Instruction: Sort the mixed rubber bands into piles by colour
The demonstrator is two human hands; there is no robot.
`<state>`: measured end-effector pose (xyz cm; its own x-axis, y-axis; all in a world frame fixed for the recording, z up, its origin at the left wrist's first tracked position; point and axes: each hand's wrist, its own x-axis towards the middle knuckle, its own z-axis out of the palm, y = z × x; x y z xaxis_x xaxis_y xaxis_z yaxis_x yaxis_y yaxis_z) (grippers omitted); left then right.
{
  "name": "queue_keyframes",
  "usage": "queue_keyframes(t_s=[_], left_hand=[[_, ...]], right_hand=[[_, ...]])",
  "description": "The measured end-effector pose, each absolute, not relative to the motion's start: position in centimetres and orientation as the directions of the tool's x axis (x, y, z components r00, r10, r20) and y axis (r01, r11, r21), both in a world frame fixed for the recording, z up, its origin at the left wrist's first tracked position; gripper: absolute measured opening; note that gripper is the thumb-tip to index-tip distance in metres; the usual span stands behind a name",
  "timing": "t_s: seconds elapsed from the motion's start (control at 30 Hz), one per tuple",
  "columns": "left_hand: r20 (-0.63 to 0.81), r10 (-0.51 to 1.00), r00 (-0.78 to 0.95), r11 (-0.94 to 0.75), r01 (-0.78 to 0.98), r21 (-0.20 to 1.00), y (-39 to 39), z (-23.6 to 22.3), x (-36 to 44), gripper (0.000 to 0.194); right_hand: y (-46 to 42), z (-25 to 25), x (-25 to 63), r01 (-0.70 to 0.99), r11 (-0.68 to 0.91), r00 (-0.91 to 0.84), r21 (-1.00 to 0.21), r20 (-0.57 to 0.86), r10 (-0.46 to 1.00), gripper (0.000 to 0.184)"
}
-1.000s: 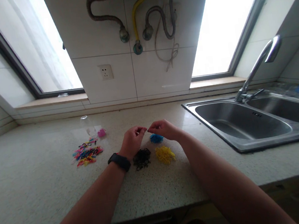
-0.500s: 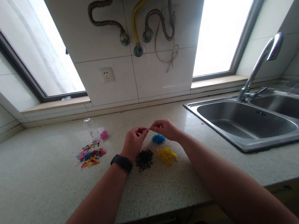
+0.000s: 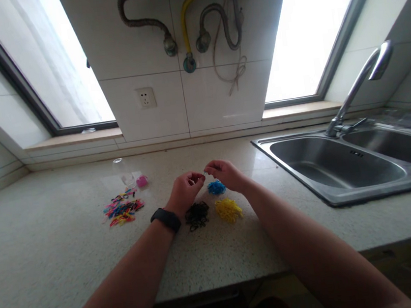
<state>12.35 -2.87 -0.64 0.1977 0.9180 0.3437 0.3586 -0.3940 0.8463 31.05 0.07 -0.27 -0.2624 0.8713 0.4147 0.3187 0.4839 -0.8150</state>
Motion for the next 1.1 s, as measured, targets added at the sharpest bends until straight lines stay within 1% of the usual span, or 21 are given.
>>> queue_keyframes(t_s=[0.37, 0.47, 0.57, 0.63, 0.73, 0.83, 0.9, 1.0, 1.1], left_hand=[[0.337, 0.917, 0.212, -0.391, 0.323, 0.862, -3.0, -0.4, 12.4, 0.036], [0.358, 0.91, 0.21, -0.411, 0.337, 0.847, -2.9, -0.6, 12.4, 0.036], [0.381, 0.902, 0.203, -0.431, 0.36, 0.828, -2.8, -0.7, 12.2, 0.038], [0.388, 0.899, 0.205, -0.438, 0.369, 0.82, -2.7, -0.7, 12.0, 0.039], [0.383, 0.902, 0.201, -0.432, 0.385, 0.815, -2.6, -0.7, 11.8, 0.039], [0.382, 0.905, 0.188, -0.426, 0.393, 0.815, -2.7, -0.7, 11.7, 0.038], [0.389, 0.903, 0.184, -0.431, 0.388, 0.815, -2.7, -0.7, 11.7, 0.037], [0.372, 0.911, 0.178, -0.412, 0.372, 0.831, -2.8, -0.7, 11.7, 0.038], [0.36, 0.918, 0.168, -0.397, 0.368, 0.841, -2.9, -0.5, 11.7, 0.038]], right_hand=[[-0.2, -0.2, 30.9, 0.289, 0.441, -0.251, -0.85, 0.377, 0.892, 0.026], [0.0, -0.2, 31.2, 0.307, 0.439, -0.275, -0.844, 0.362, 0.89, 0.029], [0.3, -0.3, 31.7, 0.329, 0.466, -0.29, -0.821, 0.382, 0.877, 0.032], [0.7, -0.5, 32.2, 0.361, 0.481, -0.29, -0.799, 0.394, 0.872, 0.033], [1.3, -1.0, 33.2, 0.472, 0.479, -0.287, -0.74, 0.384, 0.878, 0.032], [1.7, -1.4, 34.3, 0.604, 0.454, -0.313, -0.655, 0.328, 0.891, 0.029], [1.8, -1.5, 34.9, 0.663, 0.427, -0.327, -0.615, 0.276, 0.904, 0.027], [1.7, -1.3, 35.6, 0.694, 0.407, -0.341, -0.594, 0.228, 0.912, 0.026], [1.4, -1.0, 36.0, 0.686, 0.42, -0.357, -0.594, 0.228, 0.906, 0.026]])
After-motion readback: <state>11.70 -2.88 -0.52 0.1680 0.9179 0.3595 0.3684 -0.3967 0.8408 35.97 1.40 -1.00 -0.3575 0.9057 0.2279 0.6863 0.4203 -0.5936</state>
